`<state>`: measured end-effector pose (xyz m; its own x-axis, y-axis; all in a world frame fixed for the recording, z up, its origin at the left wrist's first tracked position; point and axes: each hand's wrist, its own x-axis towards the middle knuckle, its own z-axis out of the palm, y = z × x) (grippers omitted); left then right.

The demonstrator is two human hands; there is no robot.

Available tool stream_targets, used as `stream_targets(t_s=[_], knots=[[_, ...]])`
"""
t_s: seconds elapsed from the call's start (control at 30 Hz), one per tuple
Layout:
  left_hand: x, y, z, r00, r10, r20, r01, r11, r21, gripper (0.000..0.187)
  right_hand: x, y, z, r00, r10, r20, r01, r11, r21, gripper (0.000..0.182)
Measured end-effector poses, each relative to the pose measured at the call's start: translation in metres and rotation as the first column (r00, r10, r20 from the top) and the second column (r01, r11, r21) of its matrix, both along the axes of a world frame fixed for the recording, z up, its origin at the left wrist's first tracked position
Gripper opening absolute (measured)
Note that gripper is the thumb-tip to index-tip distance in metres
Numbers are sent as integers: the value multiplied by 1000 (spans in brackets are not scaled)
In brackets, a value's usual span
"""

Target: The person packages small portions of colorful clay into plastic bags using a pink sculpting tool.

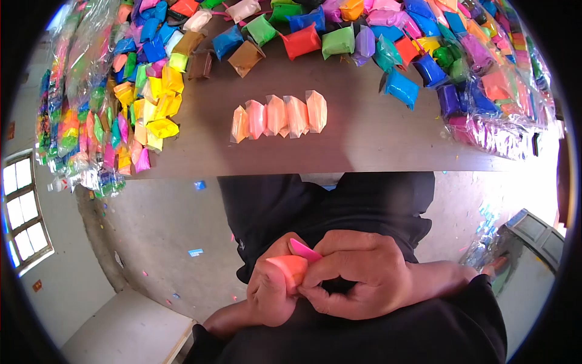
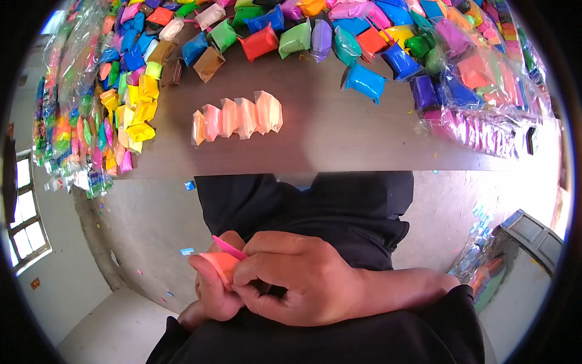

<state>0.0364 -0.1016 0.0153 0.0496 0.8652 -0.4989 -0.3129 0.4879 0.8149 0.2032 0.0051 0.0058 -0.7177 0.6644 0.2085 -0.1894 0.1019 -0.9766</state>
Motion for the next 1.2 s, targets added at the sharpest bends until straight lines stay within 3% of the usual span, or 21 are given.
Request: stream_targets(t_s=[0.07,0.13,0.17,0.37,0.43,0.5,0.63,0.77,0.83,0.93,1.03,1.2], knots=[[1,0,1,999,-5,-40,4,1000,-9,87,0,-1,2,1000,-24,-13,24,1000,-17,22],[4,-2,-1,992,49,117,-53,998,30,87,1,-3,7,998,-49,35,51,997,-61,23],[4,-1,-2,992,48,114,-51,998,31,87,1,-4,9,994,-70,86,79,991,-105,25],[5,-4,-4,1000,-14,-4,14,999,41,86,0,-2,1,996,-77,-34,78,996,29,23],[1,-8,-9,987,-26,-156,40,995,88,79,1,-6,-5,995,-78,-58,80,995,50,22],[3,-11,-8,994,9,-113,-1,997,74,82,1,-8,-4,994,-75,-82,81,994,70,22],[10,-3,-2,994,96,57,-102,989,110,83,3,-5,9,998,-71,0,70,993,-92,24],[12,-7,-7,990,110,-83,-95,981,170,82,-2,-11,5,992,-128,-16,126,985,-114,26],[13,-10,-18,963,175,-206,-90,926,366,74,-1,-10,6,992,-123,-15,121,988,-98,25],[5,-7,-25,973,130,-190,-24,877,480,59,0,-8,7,993,-114,-12,113,991,-72,24],[5,-2,-26,959,140,-247,21,833,553,44,-1,-6,11,994,-107,-10,106,991,-86,22],[6,-1,-30,957,161,-241,10,813,582,34,0,-4,9,998,-56,-17,54,992,-111,19]])
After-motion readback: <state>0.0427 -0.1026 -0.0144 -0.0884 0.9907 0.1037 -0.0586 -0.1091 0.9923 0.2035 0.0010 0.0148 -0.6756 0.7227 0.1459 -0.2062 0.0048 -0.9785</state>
